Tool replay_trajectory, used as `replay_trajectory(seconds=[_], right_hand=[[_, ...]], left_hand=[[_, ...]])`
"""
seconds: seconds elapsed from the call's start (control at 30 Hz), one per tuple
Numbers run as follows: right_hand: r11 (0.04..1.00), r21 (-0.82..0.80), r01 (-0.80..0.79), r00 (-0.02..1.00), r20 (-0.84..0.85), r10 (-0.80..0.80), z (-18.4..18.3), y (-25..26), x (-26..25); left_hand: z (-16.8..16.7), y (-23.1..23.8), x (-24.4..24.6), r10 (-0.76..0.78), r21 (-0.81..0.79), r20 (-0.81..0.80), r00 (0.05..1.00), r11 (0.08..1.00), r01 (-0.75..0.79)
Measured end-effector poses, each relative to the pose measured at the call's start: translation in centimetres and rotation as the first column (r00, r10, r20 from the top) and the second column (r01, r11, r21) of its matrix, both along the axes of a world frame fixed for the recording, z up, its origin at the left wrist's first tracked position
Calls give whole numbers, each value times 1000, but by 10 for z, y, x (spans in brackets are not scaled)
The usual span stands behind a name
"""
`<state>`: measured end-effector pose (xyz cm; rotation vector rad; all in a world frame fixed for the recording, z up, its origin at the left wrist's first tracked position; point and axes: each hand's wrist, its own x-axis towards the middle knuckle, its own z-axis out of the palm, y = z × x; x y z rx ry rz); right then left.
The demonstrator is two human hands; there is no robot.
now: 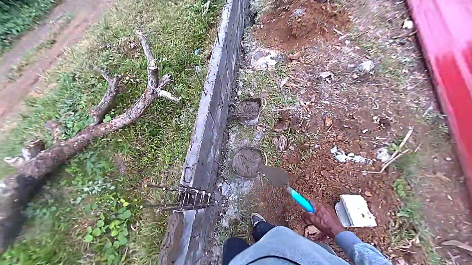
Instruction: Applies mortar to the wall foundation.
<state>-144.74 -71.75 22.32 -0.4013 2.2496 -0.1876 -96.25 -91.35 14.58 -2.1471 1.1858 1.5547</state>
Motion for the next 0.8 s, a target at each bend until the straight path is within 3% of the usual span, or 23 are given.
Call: replay_trajectory(seconds=[0.2, 0.43, 0.63, 0.8], right_hand=[[990, -46, 137, 989, -41, -139, 9, 1, -53], [989, -39, 144, 986, -81, -147, 1, -28, -105], [986, -88, 142, 989, -31, -146, -25, -115, -154], [996, -38, -84, 996, 19, 85, 1, -198, -192]], left_hand=[[19, -47, -82, -48, 43, 25, 999, 998, 47], [-14, -80, -141, -157, 158, -55, 986, 974, 164], [-51, -106, -205, -254, 187, -34, 967, 949, 255], [-21, -118, -241, -264, 140, -87, 961, 951, 274]])
